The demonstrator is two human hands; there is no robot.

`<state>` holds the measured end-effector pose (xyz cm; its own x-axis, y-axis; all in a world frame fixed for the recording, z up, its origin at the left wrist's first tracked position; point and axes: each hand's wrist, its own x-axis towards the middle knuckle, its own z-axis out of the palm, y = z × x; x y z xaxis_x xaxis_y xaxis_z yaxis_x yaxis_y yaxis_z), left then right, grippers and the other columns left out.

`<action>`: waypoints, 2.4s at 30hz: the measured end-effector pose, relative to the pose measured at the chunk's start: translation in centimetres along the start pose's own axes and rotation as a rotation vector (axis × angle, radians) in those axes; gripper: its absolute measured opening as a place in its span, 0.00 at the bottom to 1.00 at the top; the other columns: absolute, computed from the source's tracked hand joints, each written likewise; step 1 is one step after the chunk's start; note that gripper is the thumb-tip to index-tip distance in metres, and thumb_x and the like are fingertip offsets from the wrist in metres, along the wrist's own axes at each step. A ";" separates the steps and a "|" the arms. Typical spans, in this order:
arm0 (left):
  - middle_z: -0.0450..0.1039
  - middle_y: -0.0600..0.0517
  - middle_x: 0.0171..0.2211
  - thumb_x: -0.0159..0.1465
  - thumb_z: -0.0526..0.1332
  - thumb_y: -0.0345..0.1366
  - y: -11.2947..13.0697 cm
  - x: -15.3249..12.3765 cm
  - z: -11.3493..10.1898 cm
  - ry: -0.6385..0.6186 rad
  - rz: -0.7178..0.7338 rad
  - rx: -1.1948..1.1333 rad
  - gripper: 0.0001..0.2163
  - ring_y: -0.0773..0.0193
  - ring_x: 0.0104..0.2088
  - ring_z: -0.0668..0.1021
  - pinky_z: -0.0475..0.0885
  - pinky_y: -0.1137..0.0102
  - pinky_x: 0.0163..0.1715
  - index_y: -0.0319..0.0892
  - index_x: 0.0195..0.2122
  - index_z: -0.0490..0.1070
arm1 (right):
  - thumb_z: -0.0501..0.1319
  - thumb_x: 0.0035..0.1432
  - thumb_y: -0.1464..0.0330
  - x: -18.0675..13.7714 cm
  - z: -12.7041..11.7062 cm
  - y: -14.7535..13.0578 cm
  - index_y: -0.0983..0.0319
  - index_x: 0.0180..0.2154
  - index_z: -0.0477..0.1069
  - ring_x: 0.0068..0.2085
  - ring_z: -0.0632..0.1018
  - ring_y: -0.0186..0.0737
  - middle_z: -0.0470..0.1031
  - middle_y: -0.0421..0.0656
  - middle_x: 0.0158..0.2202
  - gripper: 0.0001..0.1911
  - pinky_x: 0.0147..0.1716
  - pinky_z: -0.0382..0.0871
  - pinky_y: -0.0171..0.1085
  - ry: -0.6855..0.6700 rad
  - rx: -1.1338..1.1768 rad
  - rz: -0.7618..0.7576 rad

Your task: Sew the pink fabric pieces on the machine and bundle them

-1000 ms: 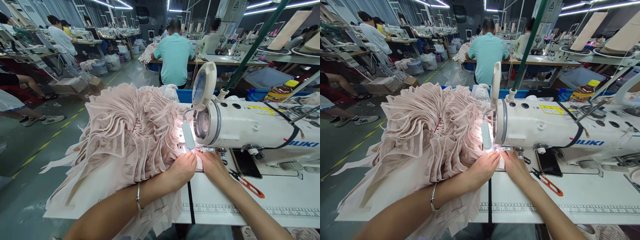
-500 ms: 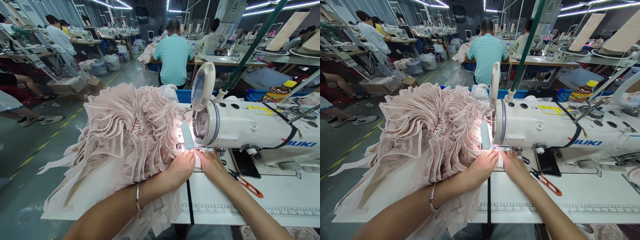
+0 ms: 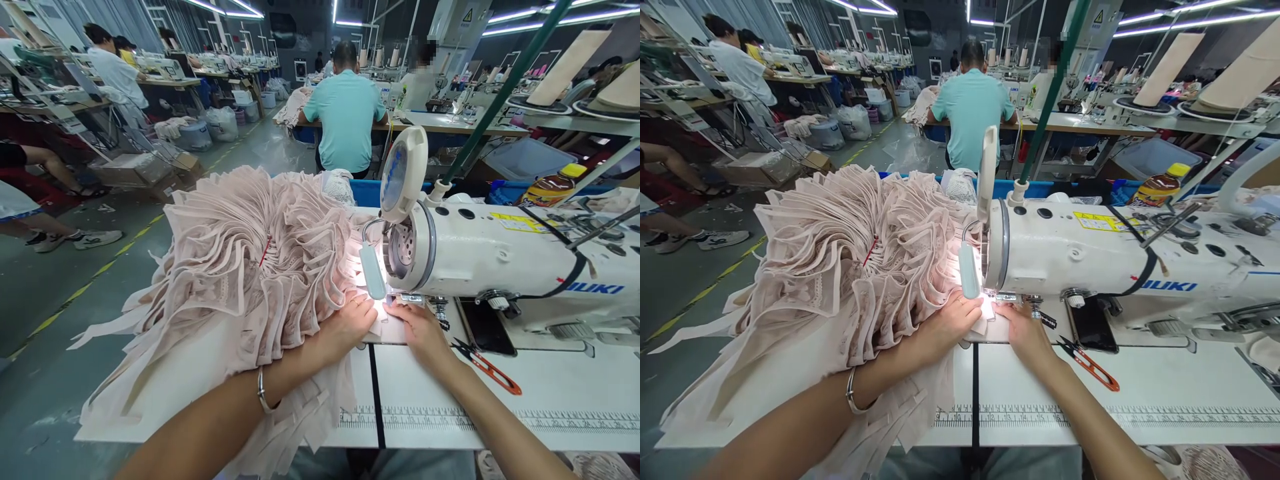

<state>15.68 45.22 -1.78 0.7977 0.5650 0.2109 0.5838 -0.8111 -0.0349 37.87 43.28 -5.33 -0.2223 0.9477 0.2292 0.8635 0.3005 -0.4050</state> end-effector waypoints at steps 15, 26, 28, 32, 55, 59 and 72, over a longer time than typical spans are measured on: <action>0.71 0.47 0.38 0.70 0.52 0.27 -0.8 0.7 0.3 0.010 -0.013 -0.072 0.08 0.57 0.42 0.72 0.67 0.66 0.43 0.36 0.43 0.70 | 0.47 0.60 0.81 -0.6 0.4 -0.3 0.63 0.54 0.71 0.49 0.76 0.42 0.77 0.45 0.51 0.25 0.50 0.69 0.43 0.157 -0.280 -0.325; 0.69 0.52 0.33 0.74 0.49 0.30 -0.9 0.2 1.0 0.101 0.019 -0.246 0.13 0.62 0.40 0.70 0.63 0.68 0.42 0.42 0.44 0.74 | 0.54 0.67 0.74 -0.6 -0.6 -1.8 0.62 0.40 0.72 0.40 0.75 0.40 0.77 0.43 0.33 0.08 0.45 0.64 0.38 0.307 -0.297 -0.416; 0.69 0.52 0.32 0.74 0.48 0.30 -1.0 0.3 1.1 0.111 0.052 -0.199 0.14 0.62 0.38 0.70 0.62 0.67 0.40 0.41 0.44 0.74 | 0.55 0.67 0.74 -0.6 -0.8 -2.2 0.61 0.36 0.72 0.36 0.74 0.38 0.76 0.40 0.30 0.08 0.45 0.63 0.38 0.314 -0.303 -0.445; 0.70 0.51 0.33 0.73 0.50 0.29 -0.6 0.4 1.0 0.108 0.099 -0.100 0.11 0.63 0.36 0.70 0.60 0.66 0.38 0.38 0.40 0.73 | 0.56 0.66 0.74 -0.4 -0.4 -2.9 0.60 0.32 0.71 0.35 0.72 0.39 0.74 0.40 0.28 0.10 0.47 0.62 0.40 0.312 -0.325 -0.456; 0.69 0.51 0.33 0.71 0.53 0.29 -0.3 0.4 1.8 0.177 -0.078 -0.235 0.09 0.62 0.39 0.71 0.65 0.70 0.39 0.40 0.37 0.72 | 0.55 0.66 0.72 -0.4 -0.7 -2.9 0.59 0.34 0.73 0.32 0.76 0.36 0.76 0.39 0.28 0.10 0.39 0.69 0.37 0.338 -0.023 -0.267; 0.69 0.50 0.35 0.72 0.53 0.30 -0.4 0.3 1.5 0.132 0.003 -0.166 0.09 0.61 0.39 0.71 0.65 0.69 0.37 0.40 0.45 0.73 | 0.55 0.67 0.73 -0.4 -0.9 -2.8 0.59 0.35 0.72 0.32 0.76 0.36 0.75 0.39 0.28 0.09 0.38 0.68 0.36 0.338 -0.041 -0.315; 0.69 0.48 0.32 0.70 0.52 0.25 -0.1 0.7 1.5 0.084 0.086 -0.053 0.10 0.60 0.35 0.72 0.68 0.68 0.34 0.35 0.35 0.70 | 0.57 0.65 0.73 -0.4 -1.1 -2.7 0.60 0.36 0.74 0.35 0.77 0.37 0.76 0.40 0.29 0.08 0.39 0.68 0.36 0.311 -0.025 -0.323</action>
<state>16.37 45.93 -3.09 0.8274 0.4804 0.2907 0.5034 -0.8640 -0.0051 36.16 41.97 -3.34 -0.3391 0.7266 0.5976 0.7837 0.5696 -0.2479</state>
